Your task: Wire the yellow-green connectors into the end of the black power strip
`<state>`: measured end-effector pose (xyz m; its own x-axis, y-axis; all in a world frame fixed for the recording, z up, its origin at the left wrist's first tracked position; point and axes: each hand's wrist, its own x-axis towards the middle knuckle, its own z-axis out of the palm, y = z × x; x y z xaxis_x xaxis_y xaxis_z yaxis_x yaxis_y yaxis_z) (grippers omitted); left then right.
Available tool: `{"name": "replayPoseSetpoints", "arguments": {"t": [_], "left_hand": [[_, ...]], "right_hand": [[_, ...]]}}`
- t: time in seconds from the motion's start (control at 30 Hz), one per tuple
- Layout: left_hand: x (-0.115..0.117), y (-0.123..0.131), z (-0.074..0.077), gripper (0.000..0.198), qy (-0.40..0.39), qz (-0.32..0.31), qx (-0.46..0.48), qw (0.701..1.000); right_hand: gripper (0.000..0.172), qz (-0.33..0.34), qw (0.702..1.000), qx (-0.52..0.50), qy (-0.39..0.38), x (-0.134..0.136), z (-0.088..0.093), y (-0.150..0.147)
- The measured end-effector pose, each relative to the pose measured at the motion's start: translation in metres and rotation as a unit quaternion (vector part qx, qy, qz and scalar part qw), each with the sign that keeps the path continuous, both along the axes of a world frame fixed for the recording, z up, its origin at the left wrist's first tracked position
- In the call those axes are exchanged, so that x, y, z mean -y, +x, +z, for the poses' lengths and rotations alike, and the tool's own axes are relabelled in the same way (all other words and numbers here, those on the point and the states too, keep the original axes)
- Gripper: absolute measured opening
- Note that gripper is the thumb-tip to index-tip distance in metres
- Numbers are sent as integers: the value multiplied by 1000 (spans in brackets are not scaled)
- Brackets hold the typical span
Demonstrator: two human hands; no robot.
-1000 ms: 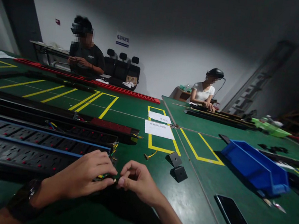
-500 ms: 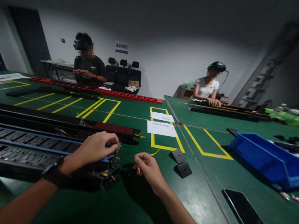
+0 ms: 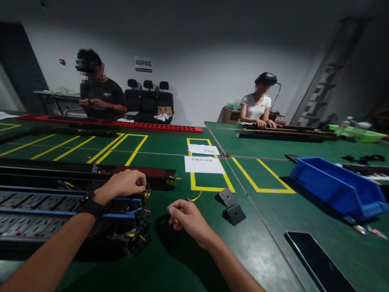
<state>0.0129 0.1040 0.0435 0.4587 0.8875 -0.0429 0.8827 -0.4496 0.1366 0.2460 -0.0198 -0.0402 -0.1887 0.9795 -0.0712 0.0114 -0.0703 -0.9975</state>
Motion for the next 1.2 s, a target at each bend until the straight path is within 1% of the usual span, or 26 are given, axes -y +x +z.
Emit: {"name": "replayPoseSetpoints", "arguments": {"t": [0.1,0.23,0.47,0.67,0.77,0.9,0.97,1.1,1.2], "left_hand": [[0,-3,-3,19,1,3,28,1000],[1,-8,-12,19,-8,-4,78,997],[5,-13,-23,24,5,-2,141,990],[10,-12,-24,25,29,12,128,991],[12,-12,-24,27,29,1,112,993],[13,-14,-26,30,44,-30,107,993],[12,-14,-27,28,44,-35,113,992],[12,-14,-28,21,37,-24,124,991],[14,-12,-27,21,44,-15,117,992]], "right_hand": [[53,2,1000,5,-1,1,2,0],[52,10,1000,15,1,2,4,-1],[50,20,999,26,3,2,1,1],[47,24,1000,21,1,2,0,1],[46,27,999,20,4,1,-2,2],[47,33,999,18,8,0,-4,2],[49,35,999,24,6,1,-4,2],[49,40,999,35,5,2,-2,3],[48,43,998,40,9,2,-1,3]]}}
